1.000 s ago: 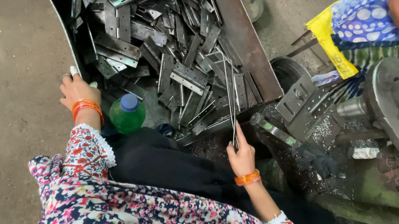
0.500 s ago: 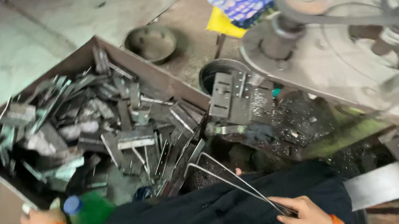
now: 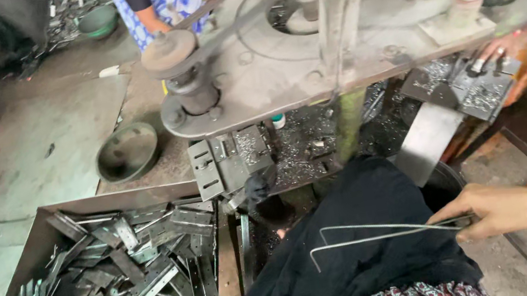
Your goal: The person positions small metal brackets into a punch press machine one at a time, operates the machine, and luego clears metal shavings from the workspace using a metal rod.
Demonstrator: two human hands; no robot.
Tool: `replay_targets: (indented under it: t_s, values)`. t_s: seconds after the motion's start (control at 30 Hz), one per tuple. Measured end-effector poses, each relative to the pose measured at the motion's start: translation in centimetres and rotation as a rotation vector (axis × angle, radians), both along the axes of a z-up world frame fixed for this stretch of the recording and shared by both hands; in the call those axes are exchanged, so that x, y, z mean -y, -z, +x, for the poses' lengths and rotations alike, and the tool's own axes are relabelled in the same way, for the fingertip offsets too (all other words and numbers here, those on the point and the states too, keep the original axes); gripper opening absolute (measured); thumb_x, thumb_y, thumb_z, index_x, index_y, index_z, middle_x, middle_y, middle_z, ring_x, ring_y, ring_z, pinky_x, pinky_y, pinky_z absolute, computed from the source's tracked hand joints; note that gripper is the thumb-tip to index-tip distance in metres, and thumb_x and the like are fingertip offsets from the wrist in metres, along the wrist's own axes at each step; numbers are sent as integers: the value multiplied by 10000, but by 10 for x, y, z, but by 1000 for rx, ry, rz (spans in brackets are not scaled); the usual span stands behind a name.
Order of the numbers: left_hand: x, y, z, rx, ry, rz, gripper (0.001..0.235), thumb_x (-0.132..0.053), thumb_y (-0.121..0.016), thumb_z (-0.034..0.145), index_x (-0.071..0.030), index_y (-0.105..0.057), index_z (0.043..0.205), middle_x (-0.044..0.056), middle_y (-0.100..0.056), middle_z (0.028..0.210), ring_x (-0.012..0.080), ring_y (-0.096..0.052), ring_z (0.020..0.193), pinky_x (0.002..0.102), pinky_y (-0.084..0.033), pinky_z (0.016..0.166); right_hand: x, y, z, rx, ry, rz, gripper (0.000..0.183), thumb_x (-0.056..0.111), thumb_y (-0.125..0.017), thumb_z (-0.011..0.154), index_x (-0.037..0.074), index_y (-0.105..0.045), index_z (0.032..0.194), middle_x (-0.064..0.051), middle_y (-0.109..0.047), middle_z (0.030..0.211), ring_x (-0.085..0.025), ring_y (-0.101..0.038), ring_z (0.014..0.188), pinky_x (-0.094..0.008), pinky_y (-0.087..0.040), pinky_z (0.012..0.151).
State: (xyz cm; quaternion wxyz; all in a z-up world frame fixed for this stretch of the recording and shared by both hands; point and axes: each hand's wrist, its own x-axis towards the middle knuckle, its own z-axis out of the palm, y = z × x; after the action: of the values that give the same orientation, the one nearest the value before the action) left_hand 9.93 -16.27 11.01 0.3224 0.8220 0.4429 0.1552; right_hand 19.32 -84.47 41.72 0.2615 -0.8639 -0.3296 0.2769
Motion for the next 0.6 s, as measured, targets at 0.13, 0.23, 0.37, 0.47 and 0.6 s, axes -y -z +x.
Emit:
replay_targets:
  t_s: [0.13,0.23,0.37,0.47,0.6]
  values:
    - [58,20,29,59,202,-14,851,-404,-793,867,-13,-489,1559,252,-455,1499,397,-485,1323,539,-437,991,53,-39,-31,-39,253,-229,579,241,-800,780,156,-685,1341,-111,-813,1147,-225,-805,912,-345,-598,846]
    - [103,32,43,74,337,-35,823,-379,-775,886,-7,-485,1560,246,-454,1499,385,-490,1320,520,-441,997,92,-61,-52,-10,399,-440,639,258,-782,778,249,-666,1406,-79,-845,1066,-230,-818,881,-325,-620,852]
    - [173,43,45,95,510,-89,787,-345,-752,910,0,-479,1562,239,-452,1498,369,-498,1316,495,-447,1005,138,-89,-90,199,665,-738,595,432,-804,798,328,-664,1366,-32,-807,1095,-224,-801,957,-346,-631,883]
    - [197,38,44,95,617,-107,759,-320,-735,928,6,-475,1563,233,-450,1497,357,-503,1314,476,-452,1011,172,-114,-114,269,844,-1011,615,476,-718,805,403,-590,1402,-1,-747,1227,-257,-781,1017,-388,-654,867]
    - [217,25,34,122,662,-118,723,-286,-712,952,13,-469,1564,226,-449,1496,341,-511,1310,450,-458,1019,219,-124,-123,230,1144,-1230,565,490,-691,904,451,-610,1462,-73,-822,1121,-282,-793,986,-416,-643,847]
